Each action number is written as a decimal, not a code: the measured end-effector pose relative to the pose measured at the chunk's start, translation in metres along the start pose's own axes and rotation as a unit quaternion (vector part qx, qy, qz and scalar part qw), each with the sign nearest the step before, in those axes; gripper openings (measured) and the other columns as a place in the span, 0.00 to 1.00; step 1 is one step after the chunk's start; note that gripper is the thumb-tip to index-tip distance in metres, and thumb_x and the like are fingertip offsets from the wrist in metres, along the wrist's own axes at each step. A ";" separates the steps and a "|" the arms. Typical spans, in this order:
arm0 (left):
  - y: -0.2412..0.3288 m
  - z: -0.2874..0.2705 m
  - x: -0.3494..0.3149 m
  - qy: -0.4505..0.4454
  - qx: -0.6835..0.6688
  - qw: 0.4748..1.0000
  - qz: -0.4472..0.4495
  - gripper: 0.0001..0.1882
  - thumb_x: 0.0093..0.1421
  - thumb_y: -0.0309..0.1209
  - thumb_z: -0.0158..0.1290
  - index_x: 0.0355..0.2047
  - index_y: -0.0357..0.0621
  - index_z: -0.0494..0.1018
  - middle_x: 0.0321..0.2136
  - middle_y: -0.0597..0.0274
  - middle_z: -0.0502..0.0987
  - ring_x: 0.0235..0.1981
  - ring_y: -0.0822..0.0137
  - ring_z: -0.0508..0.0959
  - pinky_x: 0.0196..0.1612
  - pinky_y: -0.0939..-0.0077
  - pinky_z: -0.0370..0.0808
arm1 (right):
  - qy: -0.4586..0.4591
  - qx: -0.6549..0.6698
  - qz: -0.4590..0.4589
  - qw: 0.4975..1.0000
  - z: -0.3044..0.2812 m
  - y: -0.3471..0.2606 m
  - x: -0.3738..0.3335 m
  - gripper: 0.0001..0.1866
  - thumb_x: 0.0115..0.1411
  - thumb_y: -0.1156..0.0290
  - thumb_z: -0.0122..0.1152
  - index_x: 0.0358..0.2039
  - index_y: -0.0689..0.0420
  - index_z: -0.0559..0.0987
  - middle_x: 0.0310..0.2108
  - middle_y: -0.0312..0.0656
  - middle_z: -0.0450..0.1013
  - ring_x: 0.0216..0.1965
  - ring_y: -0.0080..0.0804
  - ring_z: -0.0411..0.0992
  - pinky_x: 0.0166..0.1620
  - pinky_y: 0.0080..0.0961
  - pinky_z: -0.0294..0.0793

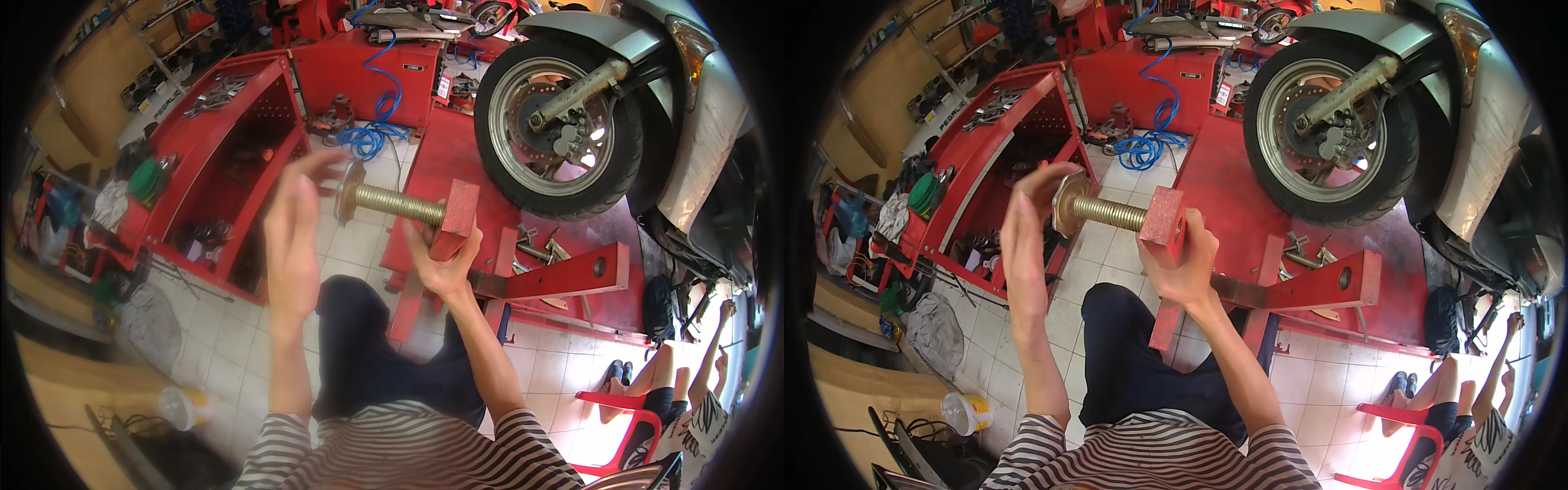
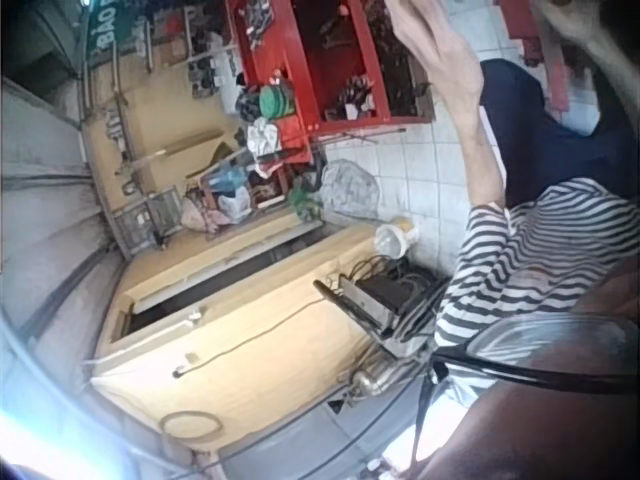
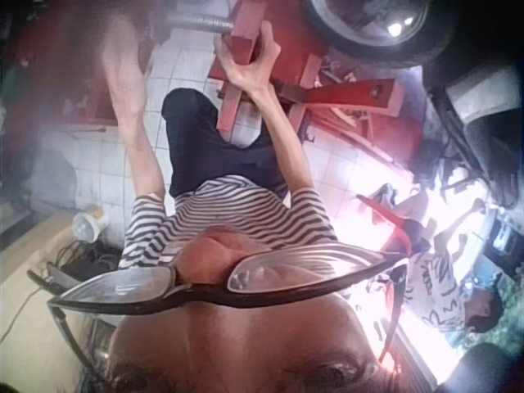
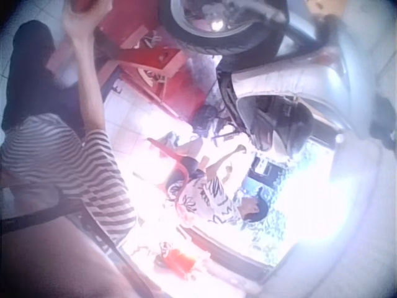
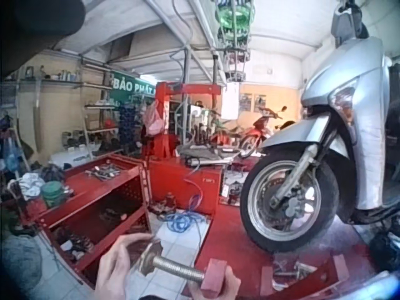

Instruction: The person picks up a curved metal part and sets it aside, then threads a large metal bolt through a red metal frame and spins a nut onto the bolt by hand.

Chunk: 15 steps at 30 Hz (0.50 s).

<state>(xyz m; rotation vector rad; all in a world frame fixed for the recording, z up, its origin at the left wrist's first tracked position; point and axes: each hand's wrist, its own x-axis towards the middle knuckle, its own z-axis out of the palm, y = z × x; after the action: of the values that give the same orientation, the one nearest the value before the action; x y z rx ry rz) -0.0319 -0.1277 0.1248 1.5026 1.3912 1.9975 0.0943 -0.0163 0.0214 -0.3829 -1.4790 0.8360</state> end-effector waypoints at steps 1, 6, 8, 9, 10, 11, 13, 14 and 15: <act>0.002 0.000 0.001 -0.028 0.037 0.998 -0.036 0.20 0.72 0.36 0.34 0.48 0.34 0.70 0.47 0.49 0.75 0.50 0.59 0.75 0.57 0.62 0.67 | 0.000 -0.001 0.012 1.000 0.000 -0.001 0.000 0.19 0.46 0.75 0.69 0.36 0.59 0.70 0.23 0.43 0.74 0.23 0.36 0.77 0.29 0.25 0.73; -0.002 0.001 -0.002 -0.015 -0.216 0.968 0.128 0.20 0.71 0.35 0.32 0.39 0.30 0.69 0.35 0.38 0.76 0.36 0.60 0.78 0.52 0.64 0.68 | -0.085 -0.010 -0.067 0.994 -0.008 0.014 -0.011 0.33 0.49 0.87 0.63 0.52 0.58 0.58 0.42 0.45 0.65 0.41 0.37 0.72 0.45 0.36 0.76; -0.002 -0.006 -0.005 -0.011 -0.228 0.961 0.159 0.17 0.71 0.35 0.33 0.38 0.33 0.66 0.32 0.46 0.75 0.29 0.65 0.74 0.46 0.68 0.68 | -0.084 -0.004 -0.081 0.993 -0.009 0.024 -0.014 0.34 0.49 0.88 0.63 0.53 0.57 0.57 0.43 0.45 0.64 0.42 0.37 0.72 0.45 0.38 0.75; -0.003 -0.004 -0.006 0.036 -0.121 0.980 0.151 0.17 0.71 0.36 0.33 0.39 0.34 0.67 0.32 0.49 0.75 0.32 0.66 0.73 0.47 0.69 0.67 | -0.085 0.000 -0.088 0.993 -0.005 0.020 -0.011 0.35 0.49 0.88 0.63 0.54 0.57 0.56 0.43 0.45 0.64 0.42 0.38 0.72 0.46 0.39 0.75; -0.003 -0.002 -0.007 0.081 -0.014 0.988 0.134 0.18 0.71 0.37 0.34 0.40 0.34 0.68 0.33 0.53 0.75 0.35 0.67 0.73 0.48 0.69 0.67 | -0.037 0.006 -0.061 0.997 0.000 0.011 -0.007 0.27 0.47 0.83 0.66 0.46 0.58 0.63 0.33 0.44 0.69 0.33 0.37 0.75 0.38 0.32 0.74; -0.002 0.008 -0.008 0.184 0.147 0.969 0.073 0.18 0.71 0.38 0.35 0.40 0.35 0.69 0.33 0.52 0.75 0.38 0.67 0.74 0.51 0.68 0.66 | -0.023 0.005 -0.051 0.998 0.001 0.010 -0.004 0.25 0.46 0.81 0.67 0.43 0.59 0.65 0.30 0.43 0.71 0.30 0.36 0.76 0.35 0.30 0.74; -0.007 0.006 -0.005 0.074 0.123 0.990 -0.002 0.25 0.72 0.44 0.33 0.47 0.35 0.70 0.42 0.56 0.75 0.46 0.66 0.72 0.54 0.69 0.64 | 0.008 0.008 -0.031 0.999 0.003 0.005 0.001 0.19 0.45 0.77 0.69 0.37 0.60 0.70 0.23 0.43 0.74 0.24 0.35 0.77 0.30 0.25 0.73; -0.009 0.007 -0.005 0.027 0.060 0.997 -0.032 0.26 0.72 0.46 0.33 0.48 0.35 0.70 0.44 0.55 0.75 0.47 0.65 0.72 0.55 0.69 0.64 | 0.011 0.007 -0.029 0.999 0.003 0.005 0.002 0.19 0.45 0.77 0.69 0.36 0.59 0.70 0.23 0.43 0.74 0.24 0.35 0.77 0.30 0.25 0.74; -0.012 0.008 -0.004 -0.018 -0.002 0.998 -0.063 0.28 0.72 0.47 0.32 0.50 0.34 0.70 0.47 0.54 0.74 0.48 0.64 0.72 0.56 0.69 0.64 | 0.009 0.006 -0.026 1.000 0.003 0.005 0.002 0.19 0.45 0.77 0.69 0.36 0.59 0.70 0.23 0.43 0.74 0.24 0.36 0.77 0.30 0.25 0.74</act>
<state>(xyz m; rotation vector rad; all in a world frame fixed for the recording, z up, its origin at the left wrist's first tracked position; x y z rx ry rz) -0.0272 -0.1209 0.1128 1.4060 1.4282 1.8871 0.0904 -0.0122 0.0201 -0.3398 -1.4612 0.7984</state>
